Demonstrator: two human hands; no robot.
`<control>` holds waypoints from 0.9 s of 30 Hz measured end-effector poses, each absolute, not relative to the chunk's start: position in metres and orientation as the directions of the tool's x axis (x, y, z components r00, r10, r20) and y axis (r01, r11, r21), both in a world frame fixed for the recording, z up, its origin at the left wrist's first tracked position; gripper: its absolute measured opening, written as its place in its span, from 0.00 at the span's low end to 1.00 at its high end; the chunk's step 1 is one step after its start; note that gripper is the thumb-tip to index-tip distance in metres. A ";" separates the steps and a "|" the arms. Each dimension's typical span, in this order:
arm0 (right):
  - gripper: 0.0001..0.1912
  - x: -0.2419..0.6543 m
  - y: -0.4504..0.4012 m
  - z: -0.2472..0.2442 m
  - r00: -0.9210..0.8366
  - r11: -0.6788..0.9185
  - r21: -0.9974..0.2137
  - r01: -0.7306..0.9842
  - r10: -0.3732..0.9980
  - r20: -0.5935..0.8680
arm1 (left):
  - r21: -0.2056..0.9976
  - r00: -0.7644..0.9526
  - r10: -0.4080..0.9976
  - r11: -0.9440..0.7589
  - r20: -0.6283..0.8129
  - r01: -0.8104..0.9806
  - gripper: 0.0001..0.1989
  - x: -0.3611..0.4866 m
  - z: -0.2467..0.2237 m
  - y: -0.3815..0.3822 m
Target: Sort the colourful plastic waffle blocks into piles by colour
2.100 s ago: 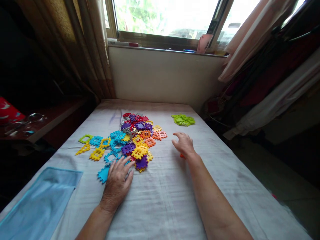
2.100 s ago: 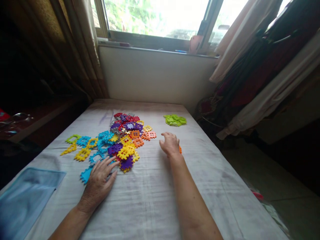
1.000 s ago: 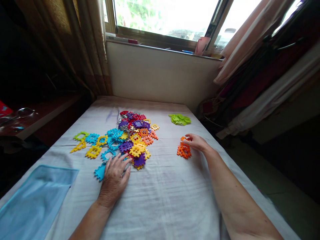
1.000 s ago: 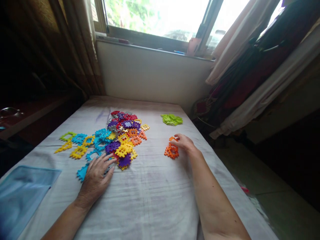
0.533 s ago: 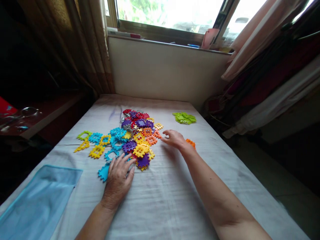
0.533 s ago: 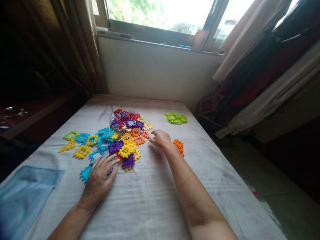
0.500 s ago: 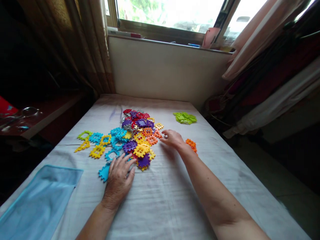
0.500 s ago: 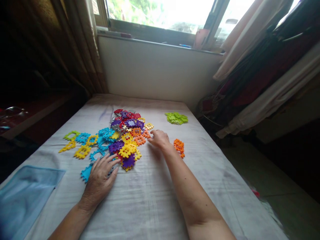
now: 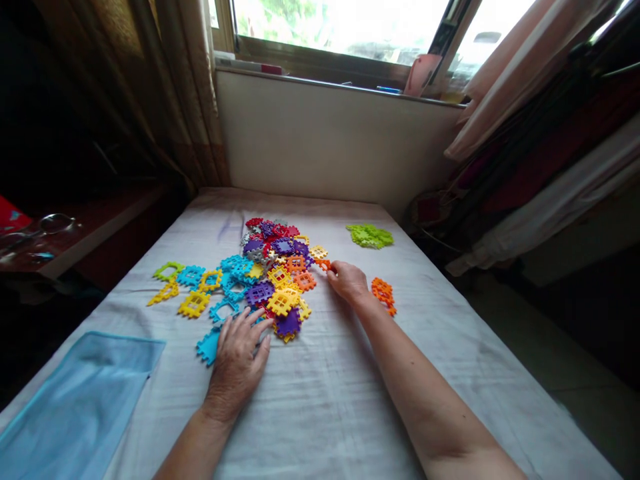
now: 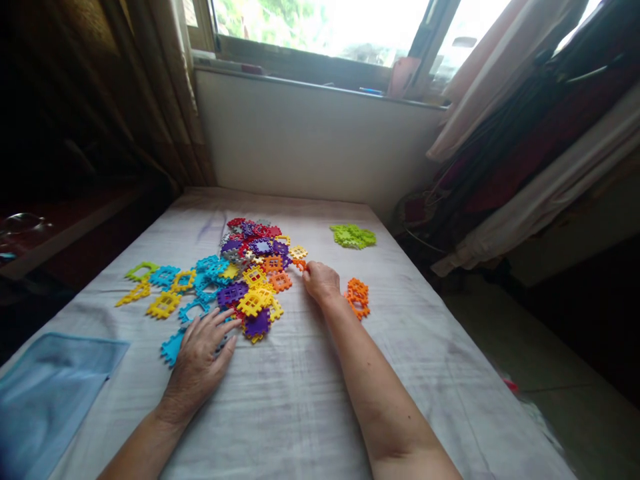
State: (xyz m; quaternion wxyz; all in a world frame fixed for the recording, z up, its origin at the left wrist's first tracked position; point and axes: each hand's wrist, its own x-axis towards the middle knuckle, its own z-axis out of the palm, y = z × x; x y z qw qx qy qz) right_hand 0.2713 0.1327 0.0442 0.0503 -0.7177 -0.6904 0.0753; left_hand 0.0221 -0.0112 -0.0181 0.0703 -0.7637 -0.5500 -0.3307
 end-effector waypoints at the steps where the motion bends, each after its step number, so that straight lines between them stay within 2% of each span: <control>1: 0.15 0.280 0.129 0.046 0.061 -0.063 -0.196 0.979 0.998 -0.020 | 0.258 0.175 0.795 -0.384 0.581 0.887 0.14 0.022 -0.018 -0.011; 5: 0.15 0.327 0.109 0.054 0.193 -0.178 -0.289 0.941 0.981 0.022 | 0.259 0.181 0.796 -0.389 0.577 0.884 0.15 0.022 -0.019 -0.011; 10: 0.15 0.371 0.086 0.051 0.291 -0.269 -0.331 0.904 0.957 0.017 | 0.252 0.191 0.788 -0.401 0.585 0.881 0.15 0.021 -0.019 -0.011; 16: 0.20 0.384 0.072 0.044 0.308 -0.296 -0.288 0.911 0.951 -0.003 | 0.255 0.175 0.788 -0.388 0.591 0.886 0.15 0.021 -0.021 -0.010; 19: 0.20 0.382 0.071 0.050 0.341 -0.317 -0.253 0.914 0.938 0.057 | 0.253 0.174 0.786 -0.387 0.593 0.887 0.15 0.021 -0.020 -0.010; 22: 0.18 0.363 0.074 0.057 0.260 -0.227 -0.245 0.943 0.960 0.109 | 0.272 0.172 0.801 -0.384 0.574 0.882 0.15 0.022 -0.019 -0.011; 27: 0.18 0.295 0.087 0.052 -0.086 0.092 -0.275 0.957 0.996 0.034 | 0.302 0.160 0.822 -0.372 0.546 0.878 0.15 0.022 -0.018 -0.012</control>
